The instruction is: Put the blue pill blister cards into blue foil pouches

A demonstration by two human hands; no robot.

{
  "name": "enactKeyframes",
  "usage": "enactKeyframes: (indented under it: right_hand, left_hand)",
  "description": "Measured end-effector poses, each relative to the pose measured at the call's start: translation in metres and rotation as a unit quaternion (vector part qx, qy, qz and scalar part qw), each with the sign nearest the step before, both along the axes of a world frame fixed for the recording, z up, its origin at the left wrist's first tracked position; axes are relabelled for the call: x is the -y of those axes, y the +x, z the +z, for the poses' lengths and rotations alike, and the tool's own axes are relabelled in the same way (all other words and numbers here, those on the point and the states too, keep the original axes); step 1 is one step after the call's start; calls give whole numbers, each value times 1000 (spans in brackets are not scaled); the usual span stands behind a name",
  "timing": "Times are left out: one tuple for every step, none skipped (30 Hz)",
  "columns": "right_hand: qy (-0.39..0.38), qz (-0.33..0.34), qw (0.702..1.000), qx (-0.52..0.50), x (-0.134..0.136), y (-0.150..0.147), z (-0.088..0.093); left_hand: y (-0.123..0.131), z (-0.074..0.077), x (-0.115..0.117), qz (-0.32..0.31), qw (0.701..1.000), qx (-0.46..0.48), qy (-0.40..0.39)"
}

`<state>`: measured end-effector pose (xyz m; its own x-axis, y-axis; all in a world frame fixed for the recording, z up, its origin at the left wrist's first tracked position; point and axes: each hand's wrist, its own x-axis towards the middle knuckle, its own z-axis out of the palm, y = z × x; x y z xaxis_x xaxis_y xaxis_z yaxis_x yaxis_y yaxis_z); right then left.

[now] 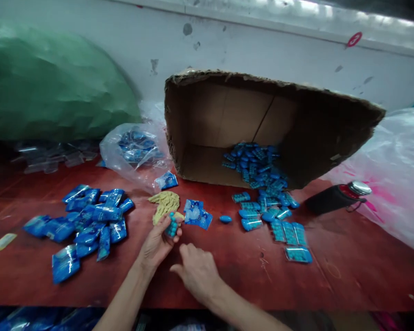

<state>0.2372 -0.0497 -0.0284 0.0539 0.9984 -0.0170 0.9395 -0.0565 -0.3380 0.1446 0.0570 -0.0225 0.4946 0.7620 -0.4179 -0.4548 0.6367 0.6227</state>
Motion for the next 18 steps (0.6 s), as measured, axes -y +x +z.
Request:
enactKeyframes:
  right_hand:
    - [-12,26,999,34,-1,-12,-4]
    - [-19,51,997,58,-2,-20,-8]
    - [-22,72,995,69,-4,-24,-12]
    - [-16,83,995,59,-7,-25,-16]
    - [-4,82,996,35,-10,-22,-20]
    - [10,68,998,4,-14,-16,-22]
    - [25,47,998,-26,-18,-7,-22]
    - [39,21,998,-51,-23,2,-21]
    - [51,-3,997,-66,-28,13,-17]
    - [61,-24,995,-70,-33,22,-11]
    - [72,-45,994,-73,-37,31,-2]
    - [84,-64,991,-81,-41,37,7]
    - [97,-82,987,-95,-44,41,18]
    - [110,-94,983,-116,-46,43,28]
    - [116,-95,980,-131,-47,42,37]
    - [117,-92,979,-136,-48,41,44]
    - [112,-81,982,-129,-48,38,49]
    - [102,-66,987,-108,-47,34,53]
  left_hand:
    - [-3,2,-1,6,1000,0,7]
    - [-5,4,-1,12,1000,1,14]
    - [-8,6,-2,15,1000,1,23]
    - [-12,7,-1,14,999,1,32]
    - [-15,8,0,8,999,0,40]
    - [-18,8,1,0,999,-3,46]
    - [-20,8,3,-9,999,-6,50]
    - [-22,7,5,-16,998,-7,53]
    - [-23,5,7,-21,998,-5,56]
    - [-22,2,10,-25,998,-2,58]
    - [-21,-1,13,-29,998,1,59]
    - [-19,-4,16,-35,998,4,59]
    - [-16,-6,20,-45,997,6,58]
    - [-12,-8,23,-55,997,7,55]
    - [-8,-10,27,-66,996,9,52]
    - [-3,-11,30,-73,996,13,50]
    - [2,-11,32,-78,995,19,51]
    - [6,-10,34,-79,995,26,56]
